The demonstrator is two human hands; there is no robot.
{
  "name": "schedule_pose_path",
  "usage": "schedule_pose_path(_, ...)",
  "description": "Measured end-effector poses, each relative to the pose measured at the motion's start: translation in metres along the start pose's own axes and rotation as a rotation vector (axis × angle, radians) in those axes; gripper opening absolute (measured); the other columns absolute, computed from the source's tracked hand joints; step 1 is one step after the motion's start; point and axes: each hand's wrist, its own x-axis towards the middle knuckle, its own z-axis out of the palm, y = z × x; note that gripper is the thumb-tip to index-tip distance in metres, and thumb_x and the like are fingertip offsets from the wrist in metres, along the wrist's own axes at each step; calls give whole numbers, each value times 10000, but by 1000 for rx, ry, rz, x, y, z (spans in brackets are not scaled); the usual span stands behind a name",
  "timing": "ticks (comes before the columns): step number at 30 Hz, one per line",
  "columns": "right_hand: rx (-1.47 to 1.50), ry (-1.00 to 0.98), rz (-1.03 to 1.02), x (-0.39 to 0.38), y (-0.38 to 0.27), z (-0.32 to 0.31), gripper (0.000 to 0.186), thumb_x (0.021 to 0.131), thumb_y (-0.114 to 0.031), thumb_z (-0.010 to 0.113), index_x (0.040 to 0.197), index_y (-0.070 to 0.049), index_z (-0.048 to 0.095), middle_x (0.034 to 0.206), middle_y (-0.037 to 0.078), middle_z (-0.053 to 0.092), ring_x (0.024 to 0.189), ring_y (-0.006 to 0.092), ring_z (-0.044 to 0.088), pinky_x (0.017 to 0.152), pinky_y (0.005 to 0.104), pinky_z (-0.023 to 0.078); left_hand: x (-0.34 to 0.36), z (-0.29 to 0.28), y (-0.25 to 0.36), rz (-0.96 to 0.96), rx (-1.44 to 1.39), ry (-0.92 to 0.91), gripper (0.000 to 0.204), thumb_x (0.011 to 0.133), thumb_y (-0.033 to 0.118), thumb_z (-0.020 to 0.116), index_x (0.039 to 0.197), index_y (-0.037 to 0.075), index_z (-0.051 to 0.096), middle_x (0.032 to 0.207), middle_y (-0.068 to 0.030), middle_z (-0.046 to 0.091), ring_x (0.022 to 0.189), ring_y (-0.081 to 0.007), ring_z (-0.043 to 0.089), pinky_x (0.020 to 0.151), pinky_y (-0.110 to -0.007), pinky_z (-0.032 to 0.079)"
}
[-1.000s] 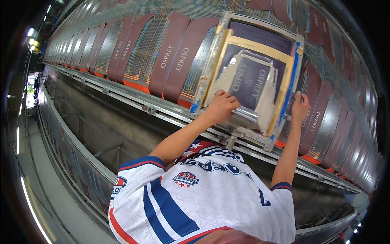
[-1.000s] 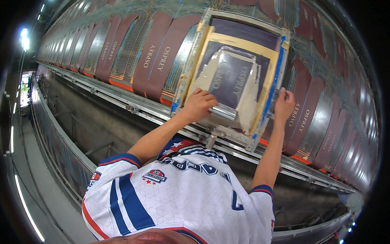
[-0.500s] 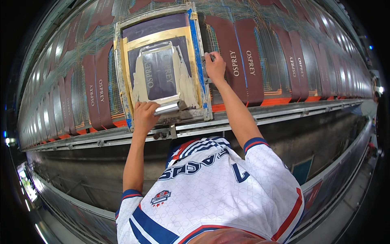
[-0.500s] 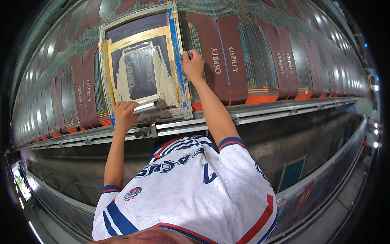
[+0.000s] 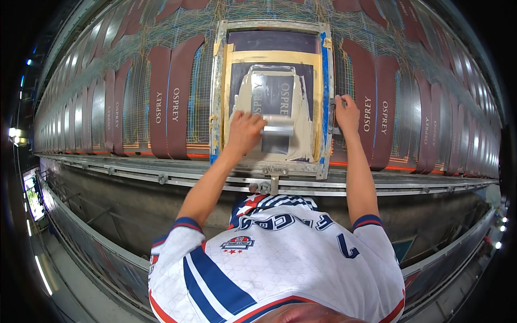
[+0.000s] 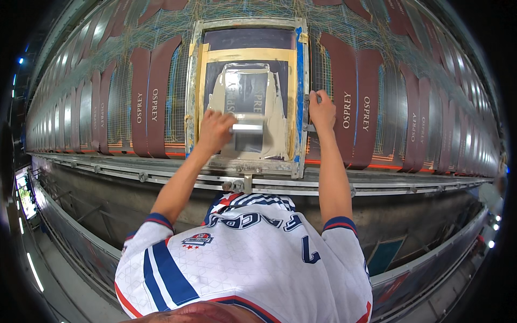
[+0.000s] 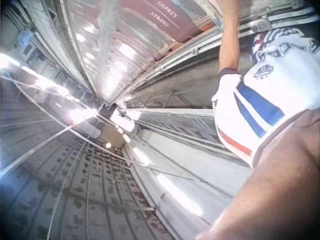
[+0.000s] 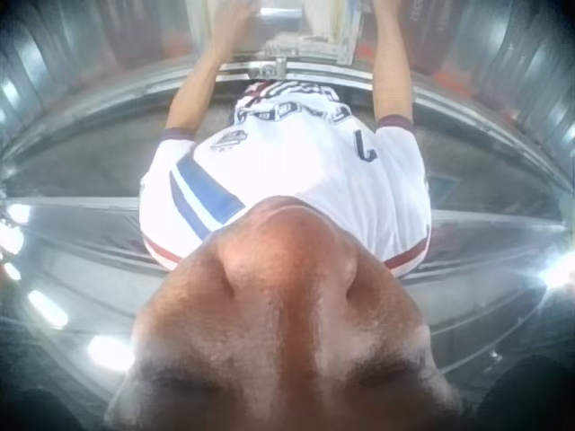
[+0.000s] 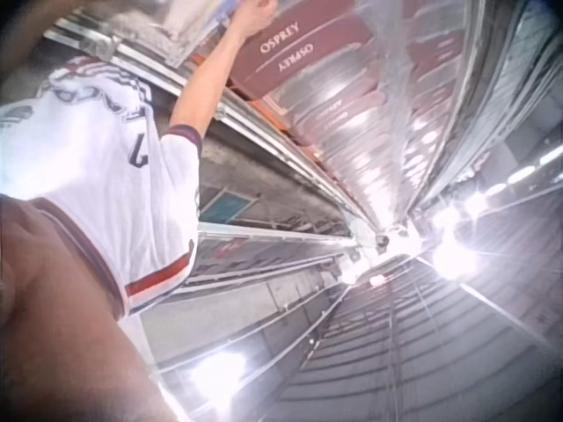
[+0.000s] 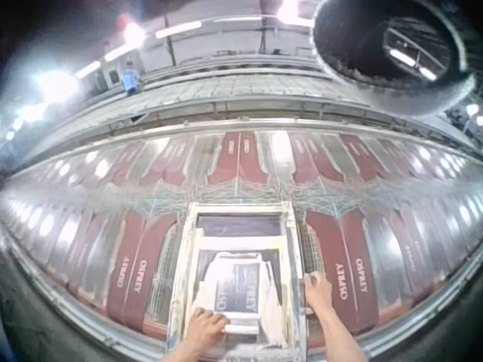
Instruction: The person uses a squeegee to spread white ink across a screen-printing frame mounted on a conveyor. They repeatedly pull the squeegee across the mesh to transfer ink onto the fabric below, then lift the frame to reveal the printed Osprey logo.
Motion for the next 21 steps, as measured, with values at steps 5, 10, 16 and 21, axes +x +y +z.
schedule_pose_path(5, -122, -101, -297, 19, -43, -28, 352, 925, -404, 672, 1071, -84, 691, 1089, 160, 694, 1035, 356, 646, 878, 457, 512, 101, 12, -62, -9, -42, 40, 150, 691, 121, 759, 829, 146, 707, 801, -28, 703, 779, -238, 662, 783, -414, 418)
schedule_pose_path(10, 171, -387, -662, 45, -125, -14, 451, 846, -410, 747, 1113, -50, 698, 1039, 174, 706, 993, 352, 665, 870, 439, 519, 148, -7, -87, -54, -97, -104, 216, 697, 285, 839, 789, 126, 725, 737, -61, 701, 718, -280, 668, 719, -428, 448)
schedule_pose_path(16, -349, -453, -812, 69, -170, 39, 307, 787, -326, 759, 945, -68, 710, 842, 176, 713, 859, 388, 680, 846, 461, 518, 166, 14, -107, -71, -125, -150, 247, 671, 267, 856, 836, 118, 750, 695, -103, 680, 669, -323, 662, 651, -419, 517)
schedule_pose_path(21, -326, -400, -924, -21, -117, 42, 225, 688, -171, 802, 851, -71, 683, 783, 146, 670, 839, 350, 653, 836, 473, 485, 75, 15, -57, -12, -214, -37, 218, 605, 105, 820, 796, 139, 719, 699, -69, 663, 657, -279, 651, 644, -413, 476)
